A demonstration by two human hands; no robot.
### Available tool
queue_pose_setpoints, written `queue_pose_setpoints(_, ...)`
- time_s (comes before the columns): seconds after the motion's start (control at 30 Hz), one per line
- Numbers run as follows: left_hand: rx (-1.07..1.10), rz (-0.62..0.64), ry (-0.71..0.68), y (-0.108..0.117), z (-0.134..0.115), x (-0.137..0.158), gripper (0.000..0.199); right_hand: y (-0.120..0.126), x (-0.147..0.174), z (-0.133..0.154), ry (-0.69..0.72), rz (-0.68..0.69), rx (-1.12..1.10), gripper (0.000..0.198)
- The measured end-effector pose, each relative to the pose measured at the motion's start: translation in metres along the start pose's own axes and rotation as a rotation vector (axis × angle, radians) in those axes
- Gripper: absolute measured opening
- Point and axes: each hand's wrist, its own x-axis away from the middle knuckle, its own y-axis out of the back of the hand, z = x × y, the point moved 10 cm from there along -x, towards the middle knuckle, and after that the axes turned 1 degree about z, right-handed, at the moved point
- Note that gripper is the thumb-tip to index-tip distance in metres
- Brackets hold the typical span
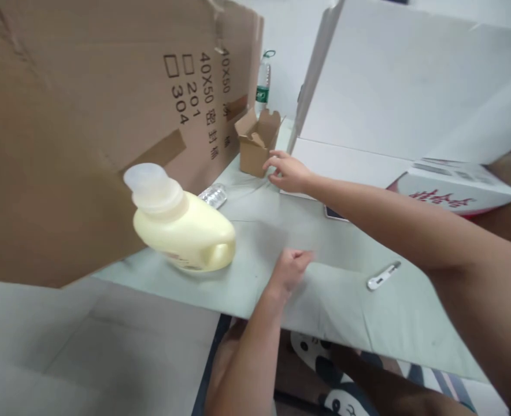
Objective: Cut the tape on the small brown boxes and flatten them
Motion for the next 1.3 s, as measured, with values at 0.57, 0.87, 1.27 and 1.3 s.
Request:
queue_pose_setpoints(0.57,0.062,-0.320,-0.297,0.068,-0.036,0.015,0.045,-0.009,-0.032,-0.030,-0.096,-0.269,-0.143,0.038)
queue_pose_setpoints(0.87,-0.208,-0.802,-0.869,0.076,-0.073,0.076,0.017,0.078,0.259,0.007,-0.021,-0.648,-0.138,0.012)
queue_pose_setpoints(1.27,-0.038,-0.244,-0.750,0.011,-0.052,0.007,0.056,0.055,0.428,-0.030,-0.090,-0.878,-0.374,0.009)
queue_pose_setpoints(1.3,-0.077,-0.230,-0.759,0.007,-0.053,0.007,0.058,0.051,0.430,-0.036,-0.114,-0.878,-0.402,0.013)
